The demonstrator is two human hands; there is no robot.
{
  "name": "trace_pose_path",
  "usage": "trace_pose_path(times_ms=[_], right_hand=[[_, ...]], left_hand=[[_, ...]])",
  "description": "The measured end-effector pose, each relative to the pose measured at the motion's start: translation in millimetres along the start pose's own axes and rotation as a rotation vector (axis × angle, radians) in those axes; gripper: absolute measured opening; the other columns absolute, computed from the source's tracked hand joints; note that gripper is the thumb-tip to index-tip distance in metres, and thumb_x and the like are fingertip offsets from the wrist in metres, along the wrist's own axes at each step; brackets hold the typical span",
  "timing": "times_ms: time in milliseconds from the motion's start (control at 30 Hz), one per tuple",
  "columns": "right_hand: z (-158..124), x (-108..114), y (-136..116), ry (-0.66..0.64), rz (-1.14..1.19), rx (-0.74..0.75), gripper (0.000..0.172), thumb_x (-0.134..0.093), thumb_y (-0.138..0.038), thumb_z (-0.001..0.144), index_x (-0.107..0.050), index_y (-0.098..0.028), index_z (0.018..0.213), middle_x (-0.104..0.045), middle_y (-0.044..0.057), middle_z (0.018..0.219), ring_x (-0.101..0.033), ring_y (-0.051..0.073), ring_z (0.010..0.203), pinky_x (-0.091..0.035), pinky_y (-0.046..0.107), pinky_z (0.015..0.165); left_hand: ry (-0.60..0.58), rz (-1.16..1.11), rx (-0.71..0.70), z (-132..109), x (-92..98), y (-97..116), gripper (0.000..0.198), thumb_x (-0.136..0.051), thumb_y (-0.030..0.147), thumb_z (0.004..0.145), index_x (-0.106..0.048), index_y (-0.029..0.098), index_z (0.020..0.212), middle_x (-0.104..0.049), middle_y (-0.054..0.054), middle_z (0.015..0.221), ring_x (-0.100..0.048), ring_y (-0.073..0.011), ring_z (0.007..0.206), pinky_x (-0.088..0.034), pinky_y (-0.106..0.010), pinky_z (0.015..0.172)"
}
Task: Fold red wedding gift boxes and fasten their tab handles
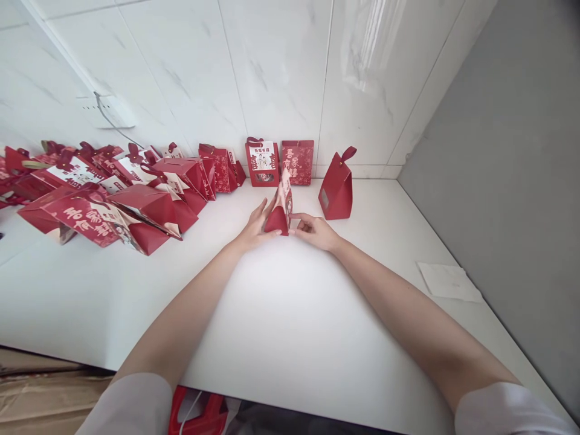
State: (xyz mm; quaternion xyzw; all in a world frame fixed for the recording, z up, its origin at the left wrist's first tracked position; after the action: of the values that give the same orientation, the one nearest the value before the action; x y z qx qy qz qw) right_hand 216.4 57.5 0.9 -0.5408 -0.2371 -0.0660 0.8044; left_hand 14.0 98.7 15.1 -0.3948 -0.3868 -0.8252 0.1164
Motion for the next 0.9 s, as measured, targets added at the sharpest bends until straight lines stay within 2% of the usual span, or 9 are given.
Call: trace_pose_path(times_ms=[133, 200, 300, 400, 467, 567, 633, 767, 900], right_hand=[[0.7, -0.8, -1.7, 0.029, -0.181, 0.065, 0.033, -0.059, -0.046, 0.090, -0.068, -0.016, 0.101, -0.067, 0.004, 0.079, -0.058, 0.017, 0.067, -0.047, 0.029, 0.067], [1.7, -1.3, -0.6, 0.024, -0.207, 0.080, 0.031, -0.053, -0.041, 0.093, -0.070, -0.016, 0.095, -0.068, 0.005, 0.082, -0.058, 0.017, 0.069, -0.047, 0.030, 0.069], [2.7, -1.0, 2.8, 0.019, -0.191, 0.069, 0.033, -0.048, -0.039, 0.096, -0.071, -0.016, 0.094, -0.070, 0.004, 0.084, -0.060, 0.018, 0.070, -0.047, 0.030, 0.069], [2.1, -1.2, 4.2, 0.014, -0.194, 0.066, 0.034, -0.047, -0.038, 0.097, -0.072, -0.017, 0.091, -0.070, 0.004, 0.081, -0.062, 0.019, 0.071, -0.049, 0.030, 0.070], [0.9, -2.5, 2.3, 0.006, -0.206, 0.097, 0.030, -0.047, -0.033, 0.096, -0.073, -0.018, 0.094, -0.072, 0.005, 0.090, -0.065, 0.020, 0.081, -0.050, 0.031, 0.079], [-0.8, -5.7, -2.2, -0.009, -0.241, 0.164, 0.025, -0.050, -0.025, 0.094, -0.074, -0.021, 0.101, -0.072, 0.006, 0.102, -0.067, 0.021, 0.093, -0.050, 0.032, 0.089], [-1.4, -7.4, -3.6, -0.011, -0.262, 0.181, 0.023, -0.052, -0.024, 0.093, -0.074, -0.021, 0.100, -0.072, 0.006, 0.101, -0.067, 0.021, 0.092, -0.050, 0.033, 0.088], [-1.7, -7.2, -4.6, 0.020, -0.277, 0.161, 0.022, -0.053, -0.024, 0.094, -0.074, -0.023, 0.099, -0.072, 0.006, 0.101, -0.067, 0.020, 0.091, -0.051, 0.034, 0.087], [-0.8, -3.2, -3.7, 0.113, -0.291, 0.111, 0.022, -0.051, -0.024, 0.094, -0.070, -0.021, 0.104, -0.070, 0.007, 0.103, -0.066, 0.021, 0.093, -0.051, 0.036, 0.087]], left_hand=[[-0.057, 0.185, -0.132, -4.7, 0.8, 20.6, 0.084, -0.061, 0.061, 0.084, -0.030, 0.030, 0.155, -0.007, -0.008, 0.167, -0.011, -0.0344, 0.153, -0.019, -0.053, 0.123], [-0.052, 0.219, -0.153, -7.1, 1.4, 27.1, 0.082, -0.060, 0.060, 0.085, -0.030, 0.029, 0.155, -0.003, -0.008, 0.167, -0.009, -0.0338, 0.153, -0.019, -0.052, 0.123], [-0.011, 0.218, -0.094, -8.5, 1.3, 26.0, 0.097, -0.065, 0.059, 0.082, -0.015, 0.025, 0.158, -0.002, -0.013, 0.166, -0.005, -0.0354, 0.153, -0.017, -0.055, 0.123], [0.034, 0.142, -0.036, -6.4, -0.8, 16.0, 0.105, -0.069, 0.049, 0.080, -0.006, 0.020, 0.159, -0.008, -0.015, 0.166, -0.008, -0.0347, 0.153, -0.016, -0.053, 0.124], [0.020, 0.056, 0.000, -3.4, -4.5, 7.1, 0.090, -0.064, 0.037, 0.082, -0.018, 0.020, 0.158, -0.020, -0.012, 0.164, -0.018, -0.0333, 0.152, -0.020, -0.050, 0.124], [-0.041, -0.011, 0.093, -0.4, -9.9, -4.4, 0.062, -0.053, 0.026, 0.083, -0.046, 0.022, 0.145, -0.049, -0.008, 0.149, -0.044, -0.0315, 0.138, -0.032, -0.049, 0.119], [-0.057, 0.017, 0.148, -1.2, -10.1, -7.5, 0.056, -0.049, 0.024, 0.084, -0.052, 0.023, 0.140, -0.057, -0.007, 0.140, -0.050, -0.0314, 0.131, -0.036, -0.050, 0.116], [0.006, 0.009, 0.233, -7.5, -2.7, -6.1, 0.056, -0.041, 0.032, 0.093, -0.040, 0.025, 0.149, -0.054, -0.005, 0.144, -0.048, -0.0294, 0.135, -0.035, -0.047, 0.116], [0.039, 0.014, 0.303, -11.3, 2.1, -5.5, 0.057, -0.032, 0.052, 0.098, -0.043, 0.024, 0.147, -0.059, -0.009, 0.137, -0.052, -0.0313, 0.129, -0.038, -0.047, 0.112]])
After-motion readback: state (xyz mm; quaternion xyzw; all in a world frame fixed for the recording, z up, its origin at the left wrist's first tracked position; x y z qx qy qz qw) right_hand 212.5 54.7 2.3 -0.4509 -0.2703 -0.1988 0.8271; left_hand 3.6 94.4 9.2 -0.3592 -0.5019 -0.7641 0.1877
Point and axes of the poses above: each hand's wrist, its own z-axis towards the middle knuckle, its own x-axis out of the back of the hand, y = z × x, the point moved 5 cm from there along z, towards the middle knuckle
